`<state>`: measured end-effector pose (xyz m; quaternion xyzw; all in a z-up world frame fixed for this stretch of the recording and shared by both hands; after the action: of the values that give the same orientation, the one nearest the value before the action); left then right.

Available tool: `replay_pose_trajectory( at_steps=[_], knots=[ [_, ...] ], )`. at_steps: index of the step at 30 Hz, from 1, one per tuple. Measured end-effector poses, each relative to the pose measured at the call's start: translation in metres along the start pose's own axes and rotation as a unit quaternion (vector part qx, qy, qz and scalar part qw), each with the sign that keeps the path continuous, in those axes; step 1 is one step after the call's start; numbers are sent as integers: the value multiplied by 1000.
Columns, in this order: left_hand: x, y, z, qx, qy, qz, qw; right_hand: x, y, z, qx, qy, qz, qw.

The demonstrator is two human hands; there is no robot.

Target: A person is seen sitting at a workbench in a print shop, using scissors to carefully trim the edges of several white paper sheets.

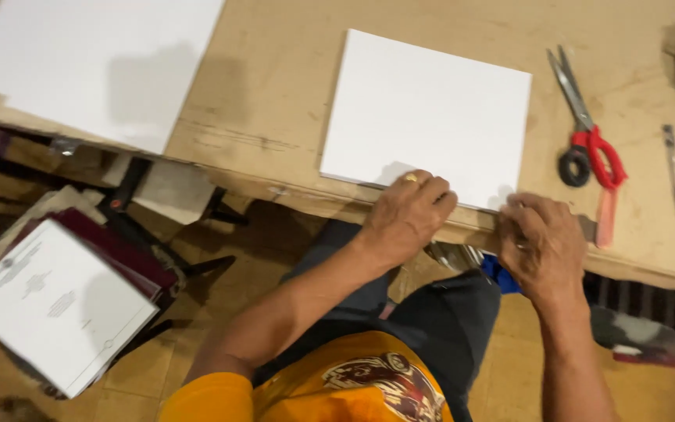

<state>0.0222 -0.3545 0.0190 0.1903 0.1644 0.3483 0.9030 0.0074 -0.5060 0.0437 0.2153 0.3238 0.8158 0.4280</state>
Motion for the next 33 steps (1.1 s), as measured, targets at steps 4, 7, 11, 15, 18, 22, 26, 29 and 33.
replay_pose_trajectory(
  at_steps=[4, 7, 11, 15, 18, 22, 26, 29, 33],
  knots=[
    [29, 18, -16, 69, 46, -74, 994, -11, -9, -16, 8, 21, -63, 998],
    [60, 63, -10, 98, 68, -81, 990, -10, -7, -15, 14, 20, -85, 996],
    [107, 103, -27, 69, 38, 6, 997, -12, -8, -16, 39, 0, -62, 997],
    [131, 98, -55, 41, 148, -100, 983, 0, -7, -5, 34, -48, -73, 996],
    [119, 100, -45, 41, 131, -104, 985, 25, -35, 15, 12, -132, 34, 991],
    [114, 102, -30, 54, 124, -104, 985, 122, -123, 46, 166, -112, 39, 979],
    [122, 100, -30, 45, 144, -106, 983, 119, -113, 36, -61, -6, 188, 980],
    [125, 101, -27, 41, 144, -141, 979, 65, -67, 10, -38, -3, 213, 976],
    [127, 103, -24, 34, 158, -161, 974, -4, -31, -27, -35, -29, 193, 980]
  ],
)
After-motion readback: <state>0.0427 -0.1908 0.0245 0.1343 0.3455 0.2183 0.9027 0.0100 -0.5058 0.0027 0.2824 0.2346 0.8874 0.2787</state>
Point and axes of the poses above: each hand's wrist, its own z-axis towards the middle knuckle, its own y-axis out of the back of the hand, x = y × z, the point moved 10 cm from there along z, towards the middle knuckle, and after that the axes turned 15 degrees about -x, right-handed, at the moved point
